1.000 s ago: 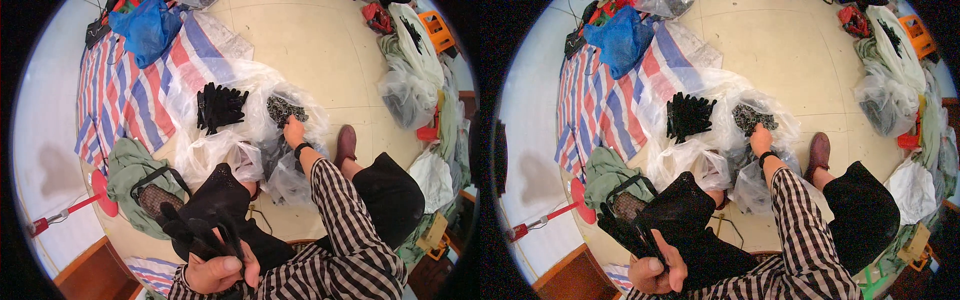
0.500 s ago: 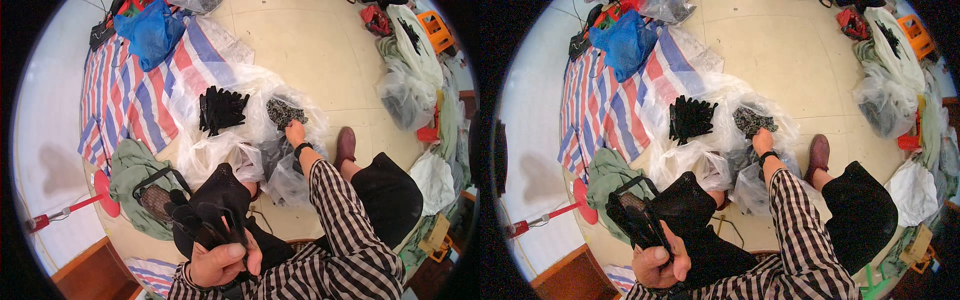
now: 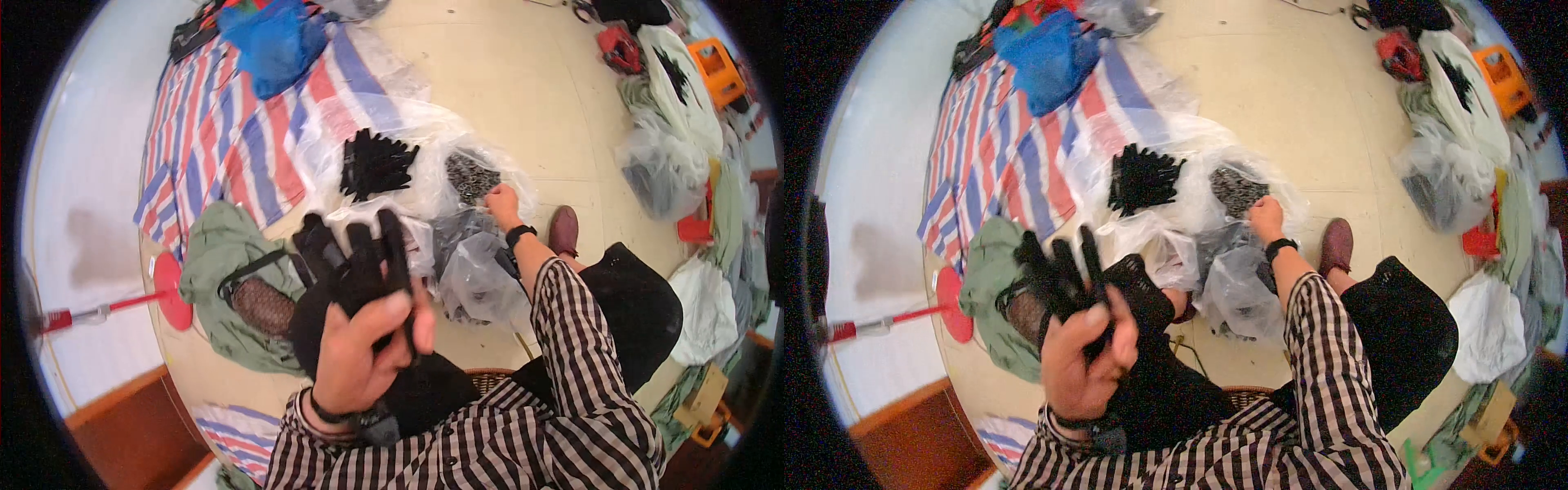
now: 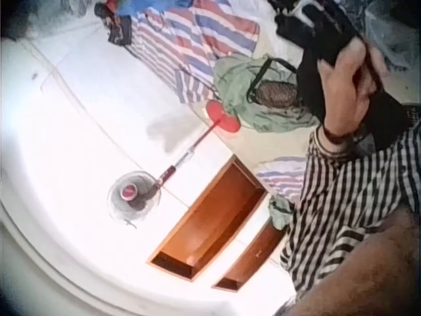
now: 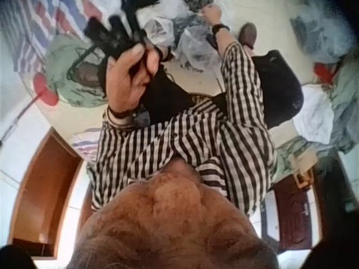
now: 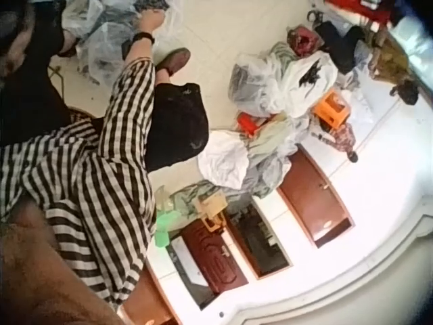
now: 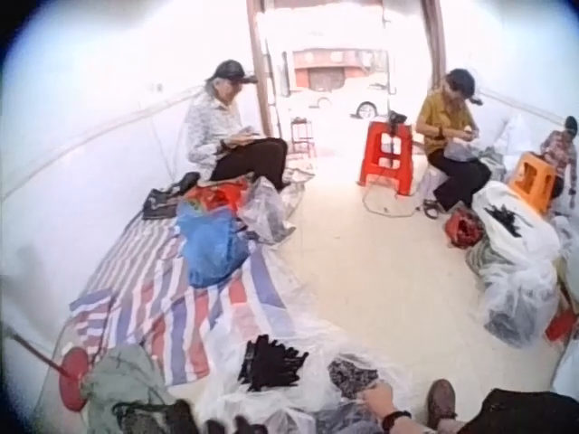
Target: The recorder is assembling small black shoe components, specifically attaching buckles and adjusting straps.
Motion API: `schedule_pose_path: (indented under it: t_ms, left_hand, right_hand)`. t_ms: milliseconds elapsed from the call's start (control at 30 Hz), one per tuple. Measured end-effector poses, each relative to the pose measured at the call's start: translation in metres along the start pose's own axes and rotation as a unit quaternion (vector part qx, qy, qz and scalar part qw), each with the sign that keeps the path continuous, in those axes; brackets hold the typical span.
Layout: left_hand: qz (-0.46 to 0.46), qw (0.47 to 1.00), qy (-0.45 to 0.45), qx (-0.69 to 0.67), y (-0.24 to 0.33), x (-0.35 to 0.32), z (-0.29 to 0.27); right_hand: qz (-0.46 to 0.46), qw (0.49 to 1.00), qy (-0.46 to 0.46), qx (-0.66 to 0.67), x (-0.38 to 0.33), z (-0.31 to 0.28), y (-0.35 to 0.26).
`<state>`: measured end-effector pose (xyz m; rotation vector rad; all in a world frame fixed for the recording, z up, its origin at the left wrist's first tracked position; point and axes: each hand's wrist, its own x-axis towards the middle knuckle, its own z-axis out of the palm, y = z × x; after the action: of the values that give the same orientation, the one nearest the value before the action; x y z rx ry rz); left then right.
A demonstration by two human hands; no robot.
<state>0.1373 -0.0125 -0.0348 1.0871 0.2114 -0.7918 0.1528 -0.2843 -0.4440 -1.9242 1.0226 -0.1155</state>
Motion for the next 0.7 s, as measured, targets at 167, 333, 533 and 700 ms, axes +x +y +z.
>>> schedule_pose_path:
  t_ms: [167,333,533,700]
  left_hand:
    - [0.022,1.0,-0.019,0.009,-0.014,0.004,-0.008]
    - [-0.017,0.992,-0.125,-0.018,-0.029,0.032,-0.005]
    - [0.062,0.992,-0.103,-0.037,-0.046,0.051,-0.005]
    - [0.075,0.991,-0.108,-0.008,-0.051,0.06,0.008]
  right_hand:
    - [0.001,0.984,-0.11,0.141,-0.045,-0.007,-0.049]
    - [0.011,0.974,-0.136,0.183,-0.043,-0.031,-0.023]
    - [0.185,0.8,-0.323,0.471,-0.096,-0.061,-0.109]
    - [0.044,0.883,-0.276,0.376,-0.056,-0.07,-0.098]
